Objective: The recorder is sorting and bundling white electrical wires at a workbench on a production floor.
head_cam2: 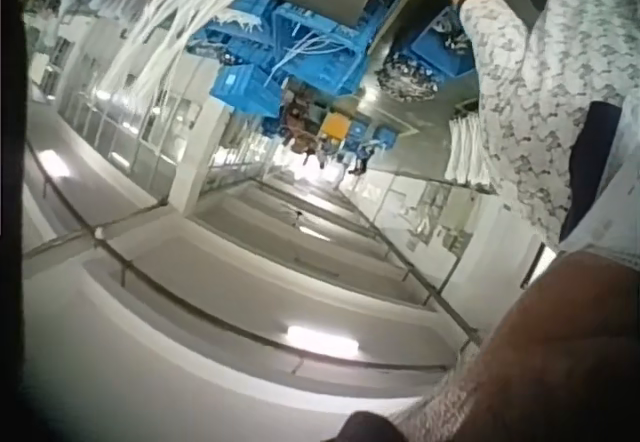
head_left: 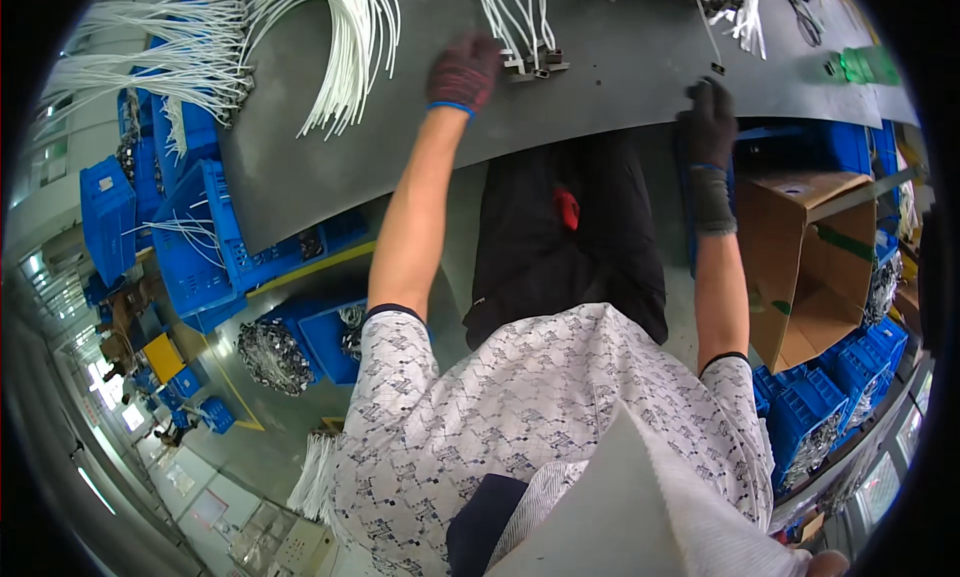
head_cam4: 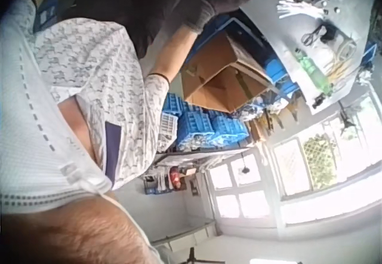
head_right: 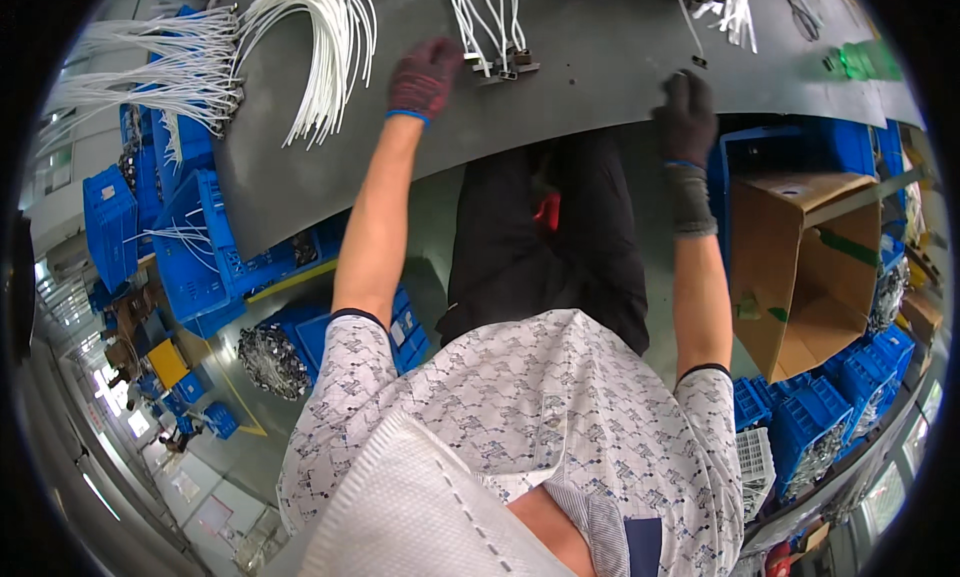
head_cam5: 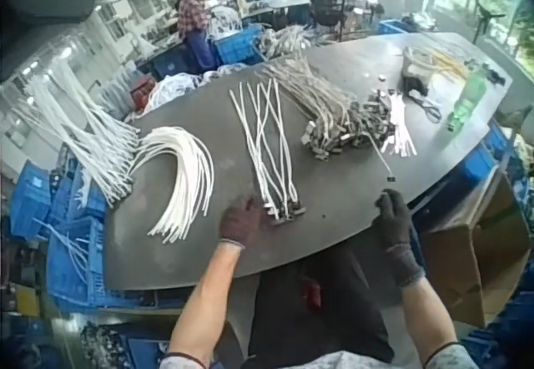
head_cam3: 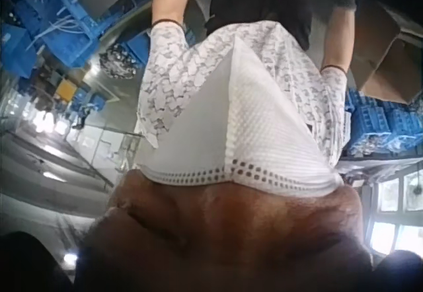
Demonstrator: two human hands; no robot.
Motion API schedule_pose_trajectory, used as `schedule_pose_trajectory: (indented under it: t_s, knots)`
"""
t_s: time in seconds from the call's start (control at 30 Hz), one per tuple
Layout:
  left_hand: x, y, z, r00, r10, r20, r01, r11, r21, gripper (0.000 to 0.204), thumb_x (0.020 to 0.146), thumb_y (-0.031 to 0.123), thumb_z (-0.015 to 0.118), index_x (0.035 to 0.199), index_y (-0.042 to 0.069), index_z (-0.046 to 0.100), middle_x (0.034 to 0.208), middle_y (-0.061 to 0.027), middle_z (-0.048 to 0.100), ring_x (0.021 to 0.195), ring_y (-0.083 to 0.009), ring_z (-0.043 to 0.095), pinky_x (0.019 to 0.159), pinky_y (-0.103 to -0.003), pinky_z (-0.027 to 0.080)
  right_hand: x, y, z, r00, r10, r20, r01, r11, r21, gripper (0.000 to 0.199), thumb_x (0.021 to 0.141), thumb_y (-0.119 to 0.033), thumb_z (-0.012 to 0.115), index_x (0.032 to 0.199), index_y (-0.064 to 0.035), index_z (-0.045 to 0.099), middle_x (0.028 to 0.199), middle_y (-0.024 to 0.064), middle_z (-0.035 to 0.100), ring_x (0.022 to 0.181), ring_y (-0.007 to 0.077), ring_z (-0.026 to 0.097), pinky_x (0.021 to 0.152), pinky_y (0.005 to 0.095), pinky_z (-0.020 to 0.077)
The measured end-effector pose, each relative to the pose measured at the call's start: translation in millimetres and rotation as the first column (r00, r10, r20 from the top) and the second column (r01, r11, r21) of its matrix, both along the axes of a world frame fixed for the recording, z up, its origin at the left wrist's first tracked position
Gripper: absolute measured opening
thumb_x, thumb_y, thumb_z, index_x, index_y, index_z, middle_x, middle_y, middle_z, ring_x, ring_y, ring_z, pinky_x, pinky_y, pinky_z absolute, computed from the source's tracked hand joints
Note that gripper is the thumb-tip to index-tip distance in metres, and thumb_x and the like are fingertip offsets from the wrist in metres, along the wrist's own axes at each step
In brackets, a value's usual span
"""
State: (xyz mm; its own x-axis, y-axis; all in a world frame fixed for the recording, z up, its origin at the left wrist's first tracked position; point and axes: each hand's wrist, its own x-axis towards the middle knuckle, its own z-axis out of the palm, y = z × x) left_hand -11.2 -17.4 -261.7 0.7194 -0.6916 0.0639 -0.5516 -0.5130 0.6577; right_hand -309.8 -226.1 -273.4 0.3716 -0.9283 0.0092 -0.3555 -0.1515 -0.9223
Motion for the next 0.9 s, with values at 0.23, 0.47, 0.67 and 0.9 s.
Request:
schedule_pose_trajectory:
  t_s: [0.23, 0.47, 0.67, 0.9]
  knots:
    - [99, 48, -50, 0.863, 0.29, 0.414, -0.482, 0.721, 0.499, 0.046, 0.087, 0.045, 0.06, 0.113, 0.007, 0.064, 0.123, -0.0192, 0.063, 0.105, -0.0356, 0.065, 0.085, -0.047, 0.054, 26, -54, -18, 0.835, -0.326, -0.442, 0.062, 0.855, -0.514, 0.062, 0.087, -0.044, 0.064, 0.135, -0.006, 0.053, 0.126, 0.0242, 0.058, 0.107, 0.0386, 0.062, 0.095, 0.0455, 0.0484]
    - [136, 51, -58, 0.921, 0.245, 0.302, -0.375, 0.766, 0.522, 0.037, 0.089, 0.041, 0.056, 0.099, 0.009, 0.07, 0.095, -0.0195, 0.07, 0.091, -0.0396, 0.067, 0.081, -0.048, 0.052, 49, -110, -65, 0.774, -0.123, -0.621, -0.112, 0.939, -0.326, 0.047, 0.093, -0.044, 0.058, 0.118, -0.0061, 0.067, 0.104, 0.0155, 0.07, 0.103, 0.0309, 0.064, 0.089, 0.0428, 0.0496]
    - [141, 50, -49, 0.943, 0.215, 0.253, -0.33, 0.683, 0.651, 0.041, 0.089, 0.04, 0.056, 0.1, 0.003, 0.068, 0.094, -0.0233, 0.069, 0.091, -0.0425, 0.066, 0.082, -0.05, 0.051, 25, -87, -13, 0.912, 0.383, -0.144, -0.277, 0.837, 0.471, 0.031, 0.101, -0.026, 0.051, 0.115, -0.0036, 0.067, 0.089, 0.0017, 0.065, 0.064, 0.0088, 0.053, 0.061, 0.0225, 0.0435]
    - [113, 54, -38, 0.757, 0.54, -0.369, -0.452, 0.839, 0.302, 0.028, 0.088, 0.022, 0.067, 0.096, -0.004, 0.066, 0.071, -0.0117, 0.067, 0.06, -0.0193, 0.065, 0.057, -0.034, 0.054, -103, -1, -46, 0.841, 0.153, -0.519, -0.173, 0.985, 0.01, 0.027, 0.102, -0.022, 0.051, 0.116, -0.002, 0.062, 0.082, 0.0106, 0.061, 0.062, 0.018, 0.055, 0.059, 0.0306, 0.045]
